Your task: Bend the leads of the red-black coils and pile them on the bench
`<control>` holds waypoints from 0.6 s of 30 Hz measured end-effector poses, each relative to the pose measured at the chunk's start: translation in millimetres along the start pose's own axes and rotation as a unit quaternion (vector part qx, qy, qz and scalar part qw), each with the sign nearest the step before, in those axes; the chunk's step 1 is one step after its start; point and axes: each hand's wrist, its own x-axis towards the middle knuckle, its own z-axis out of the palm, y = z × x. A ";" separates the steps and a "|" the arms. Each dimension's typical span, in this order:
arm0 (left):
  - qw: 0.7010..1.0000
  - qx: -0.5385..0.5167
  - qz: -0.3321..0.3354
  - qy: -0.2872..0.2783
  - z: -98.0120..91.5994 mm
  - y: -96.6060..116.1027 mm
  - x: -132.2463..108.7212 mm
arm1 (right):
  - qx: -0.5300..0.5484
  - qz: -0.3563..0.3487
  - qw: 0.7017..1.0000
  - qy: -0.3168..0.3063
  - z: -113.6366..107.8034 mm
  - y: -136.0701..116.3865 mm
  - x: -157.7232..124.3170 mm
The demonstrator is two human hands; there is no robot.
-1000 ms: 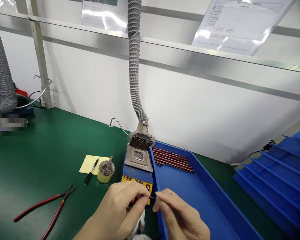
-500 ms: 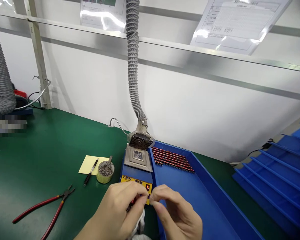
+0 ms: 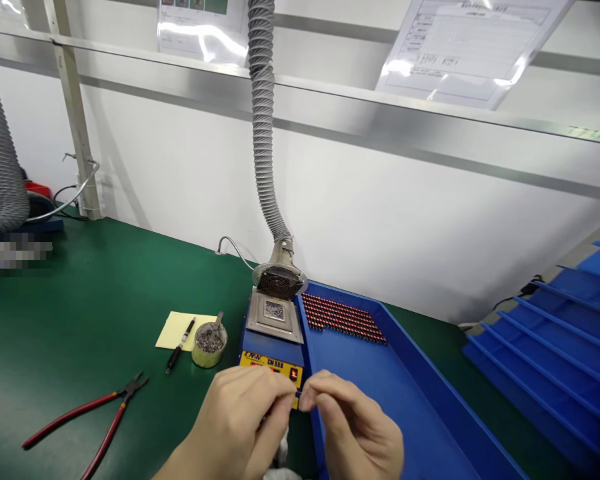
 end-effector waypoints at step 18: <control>0.998 -0.047 -0.027 -0.018 -3.0 2.2 4.4 | 0.086 0.015 0.996 -0.029 -1.2 -2.5 3.4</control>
